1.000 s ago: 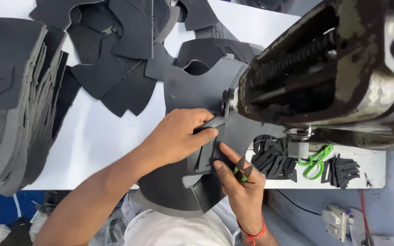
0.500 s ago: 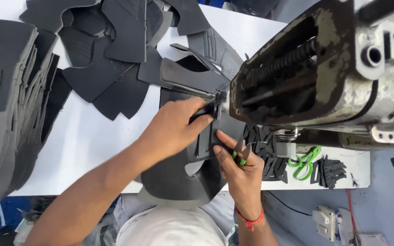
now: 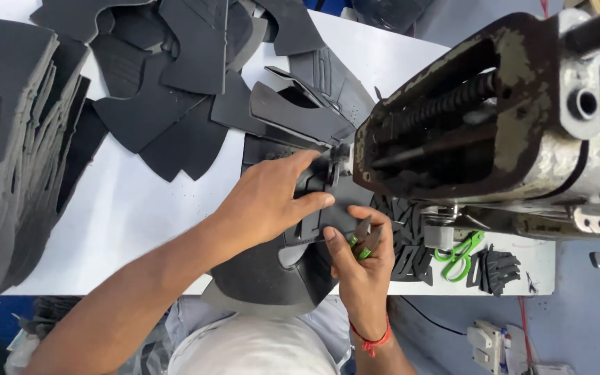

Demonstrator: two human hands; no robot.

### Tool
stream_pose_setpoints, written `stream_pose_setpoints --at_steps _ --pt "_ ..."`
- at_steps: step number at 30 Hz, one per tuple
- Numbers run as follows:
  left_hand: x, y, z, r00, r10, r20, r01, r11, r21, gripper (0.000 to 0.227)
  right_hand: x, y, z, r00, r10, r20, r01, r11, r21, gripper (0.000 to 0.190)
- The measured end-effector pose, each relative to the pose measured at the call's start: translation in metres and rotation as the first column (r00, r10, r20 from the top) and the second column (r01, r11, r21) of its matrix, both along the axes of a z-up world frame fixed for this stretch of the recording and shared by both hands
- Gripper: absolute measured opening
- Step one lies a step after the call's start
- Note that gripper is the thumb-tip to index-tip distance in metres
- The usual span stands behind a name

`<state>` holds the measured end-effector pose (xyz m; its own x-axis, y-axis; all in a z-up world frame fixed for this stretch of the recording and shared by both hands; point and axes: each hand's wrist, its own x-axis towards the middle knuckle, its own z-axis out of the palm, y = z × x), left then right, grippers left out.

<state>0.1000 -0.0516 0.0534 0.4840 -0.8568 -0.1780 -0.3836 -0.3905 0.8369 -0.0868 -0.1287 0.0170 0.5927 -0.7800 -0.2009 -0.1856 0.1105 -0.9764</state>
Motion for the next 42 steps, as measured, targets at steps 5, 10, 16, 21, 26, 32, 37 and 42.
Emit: stream_pose_setpoints --at_steps 5,10,16,21,26,32,37,42 --pt "0.007 -0.004 -0.021 1.0 0.007 -0.001 -0.007 0.999 -0.048 0.074 0.008 -0.003 0.003 1.0 -0.002 0.025 0.003 1.0 -0.013 0.039" --pt "0.017 -0.009 -0.014 0.997 -0.022 0.072 0.029 0.995 -0.098 0.078 0.016 -0.006 0.006 1.0 -0.005 0.03 0.006 1.0 -0.023 0.039" --pt "0.03 -0.014 0.003 0.993 -0.1 0.064 0.106 0.991 -0.088 0.068 0.025 -0.014 0.002 0.999 -0.017 0.048 0.018 0.999 -0.035 0.037" --pt "0.057 -0.029 -0.012 0.959 -0.184 -0.216 0.166 0.981 -0.098 0.067 0.039 -0.017 0.011 0.997 -0.037 0.069 0.039 0.998 -0.04 0.033" --pt "0.066 -0.025 -0.019 0.881 -0.22 -0.42 0.154 0.971 -0.185 0.063 0.027 -0.031 -0.001 0.996 -0.085 -0.039 0.079 0.989 -0.128 0.025" --pt "-0.002 0.003 -0.023 0.882 0.122 -0.455 -0.255 0.936 -0.243 0.063 -0.058 -0.045 0.003 0.918 -0.222 0.328 0.35 0.843 -0.408 0.022" --pt "-0.033 0.0 -0.026 0.776 0.301 -0.554 -0.548 0.756 -0.358 0.054 -0.132 -0.024 -0.012 0.894 -0.173 0.413 0.361 0.824 -0.436 0.021" --pt "-0.029 -0.005 -0.037 0.806 0.346 -0.479 -0.544 0.753 -0.371 0.055 -0.148 0.015 -0.035 0.994 0.099 0.048 -0.073 0.919 -0.386 0.016"
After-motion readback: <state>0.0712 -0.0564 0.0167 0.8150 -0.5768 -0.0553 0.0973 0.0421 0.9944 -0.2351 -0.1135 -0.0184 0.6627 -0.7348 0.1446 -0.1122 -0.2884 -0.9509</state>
